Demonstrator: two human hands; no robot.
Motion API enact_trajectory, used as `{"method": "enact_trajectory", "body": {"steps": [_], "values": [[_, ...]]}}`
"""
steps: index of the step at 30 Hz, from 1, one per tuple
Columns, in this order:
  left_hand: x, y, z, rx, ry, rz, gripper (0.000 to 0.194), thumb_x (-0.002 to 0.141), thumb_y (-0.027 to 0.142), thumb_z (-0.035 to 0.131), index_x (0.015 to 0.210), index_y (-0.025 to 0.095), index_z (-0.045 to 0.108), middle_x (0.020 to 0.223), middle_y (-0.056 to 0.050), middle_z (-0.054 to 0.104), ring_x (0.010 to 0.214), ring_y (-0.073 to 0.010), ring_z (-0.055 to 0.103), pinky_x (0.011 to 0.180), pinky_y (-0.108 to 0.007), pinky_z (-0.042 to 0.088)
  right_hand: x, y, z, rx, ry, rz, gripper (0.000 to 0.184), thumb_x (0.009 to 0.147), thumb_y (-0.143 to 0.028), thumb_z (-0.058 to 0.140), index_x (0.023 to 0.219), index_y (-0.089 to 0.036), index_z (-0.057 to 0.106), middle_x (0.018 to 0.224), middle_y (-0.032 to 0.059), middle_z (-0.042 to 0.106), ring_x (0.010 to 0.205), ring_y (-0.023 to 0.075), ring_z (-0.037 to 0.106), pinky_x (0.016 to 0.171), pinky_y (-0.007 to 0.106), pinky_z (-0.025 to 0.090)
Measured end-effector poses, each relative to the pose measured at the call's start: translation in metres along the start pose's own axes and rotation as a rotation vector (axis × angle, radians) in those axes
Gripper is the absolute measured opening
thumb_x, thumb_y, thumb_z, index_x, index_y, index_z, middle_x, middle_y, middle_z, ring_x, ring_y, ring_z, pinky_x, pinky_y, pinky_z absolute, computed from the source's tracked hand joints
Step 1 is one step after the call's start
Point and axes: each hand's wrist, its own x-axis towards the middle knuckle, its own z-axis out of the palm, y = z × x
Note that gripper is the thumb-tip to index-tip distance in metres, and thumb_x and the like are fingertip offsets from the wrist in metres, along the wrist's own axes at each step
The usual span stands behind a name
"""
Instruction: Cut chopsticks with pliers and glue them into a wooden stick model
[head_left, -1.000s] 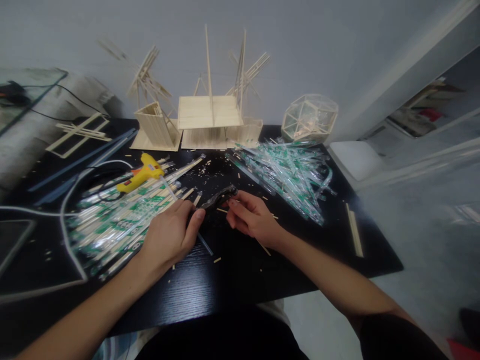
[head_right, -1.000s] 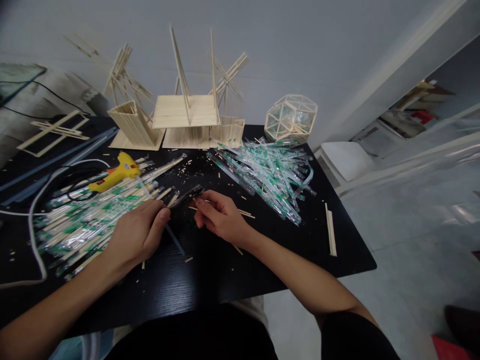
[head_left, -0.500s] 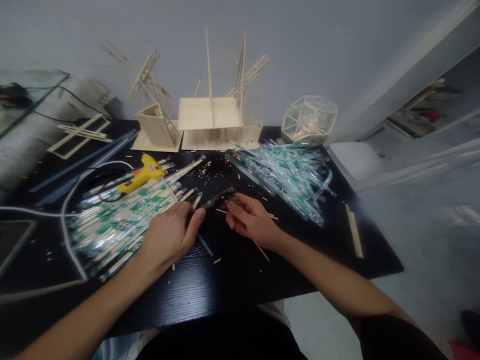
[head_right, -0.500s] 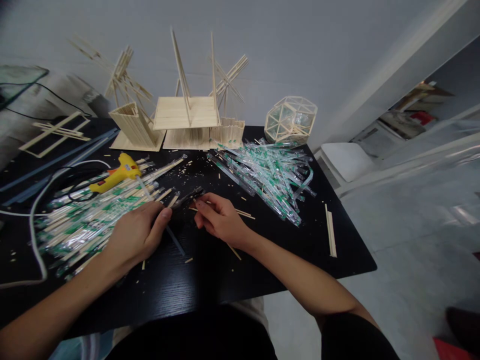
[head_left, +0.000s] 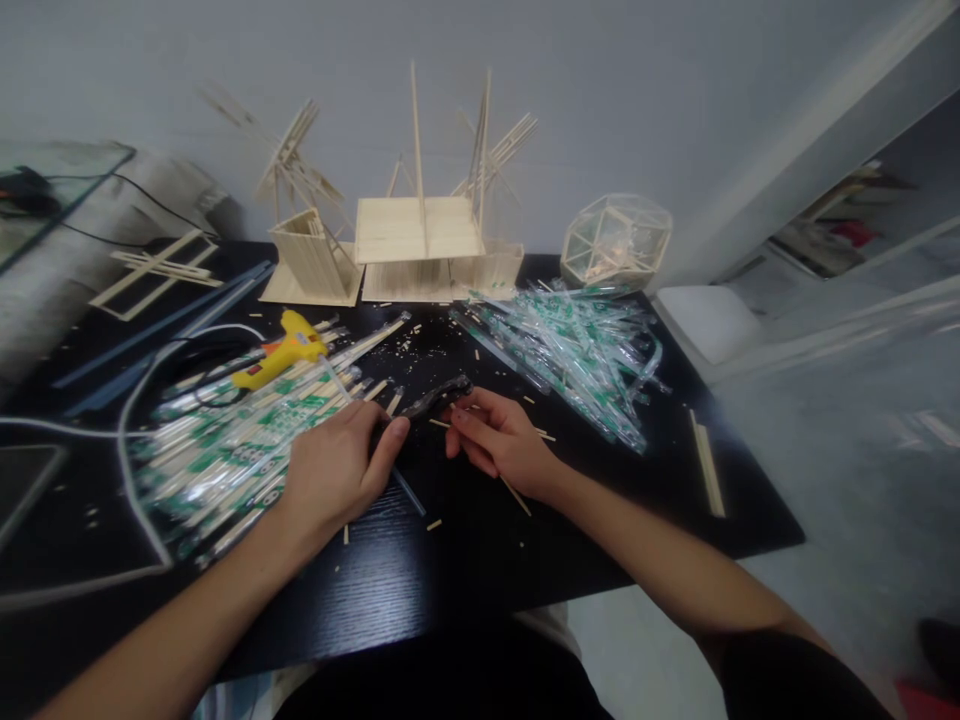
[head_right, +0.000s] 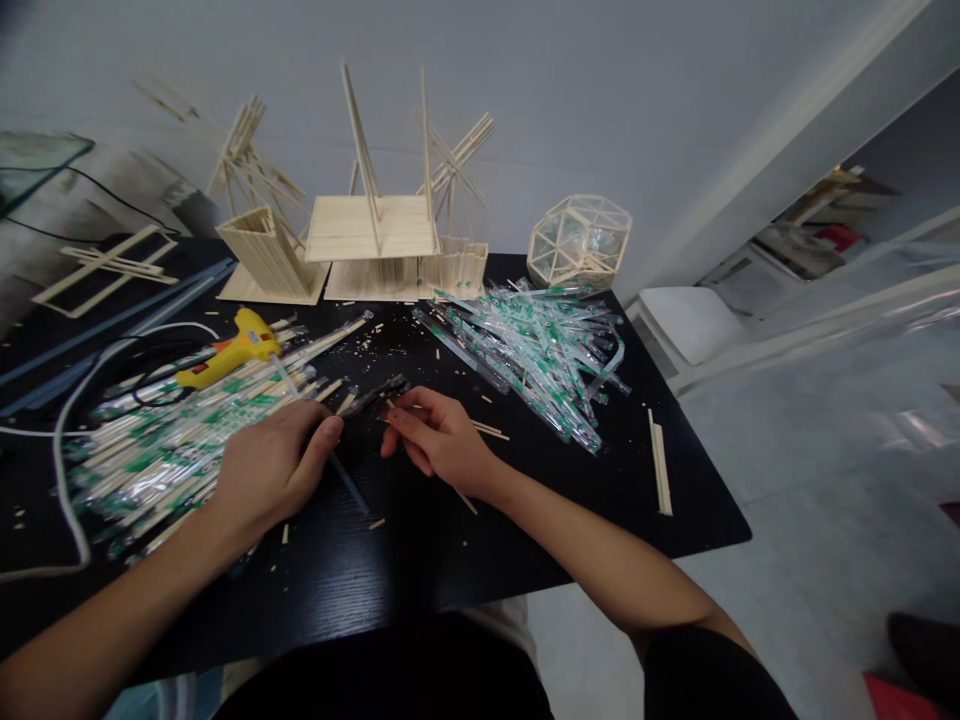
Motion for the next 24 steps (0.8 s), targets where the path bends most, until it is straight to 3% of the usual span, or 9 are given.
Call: {"method": "enact_trajectory", "body": {"steps": [12,18,24], "values": [[-0.001,-0.008,0.001,-0.095,0.071,0.123,0.051,0.102,0.055,0.025,0.094,0.02,0.061,0.089,-0.007,0.067,0.086,-0.0268,0.066,0.072,-0.036,0.046,0.001,-0.001,-0.006,0.164,-0.145,0.059,0.026,0.096,-0.042,0.066,0.098,-0.016,0.062,0.074,-0.001,0.072,0.034,0.0005,0.034,0.035,0.017,0.02],[0.0,-0.011,0.003,-0.145,0.088,0.167,0.046,0.102,0.051,0.03,0.096,0.019,0.063,0.088,-0.006,0.067,0.084,-0.0244,0.066,0.073,-0.035,0.046,0.003,-0.001,-0.008,0.235,-0.164,0.122,0.028,0.092,-0.043,0.072,0.096,-0.015,0.066,0.072,-0.0016,0.072,0.035,0.0005,0.034,0.035,0.016,0.019],[-0.001,-0.012,0.002,-0.163,0.087,0.176,0.046,0.102,0.052,0.032,0.096,0.019,0.064,0.087,-0.006,0.067,0.084,-0.0242,0.066,0.074,-0.035,0.047,0.004,0.001,-0.009,0.258,-0.158,0.092,0.026,0.092,-0.04,0.073,0.095,-0.014,0.07,0.073,-0.0002,0.073,0.036,0.0006,0.035,0.036,0.017,0.019]]}}
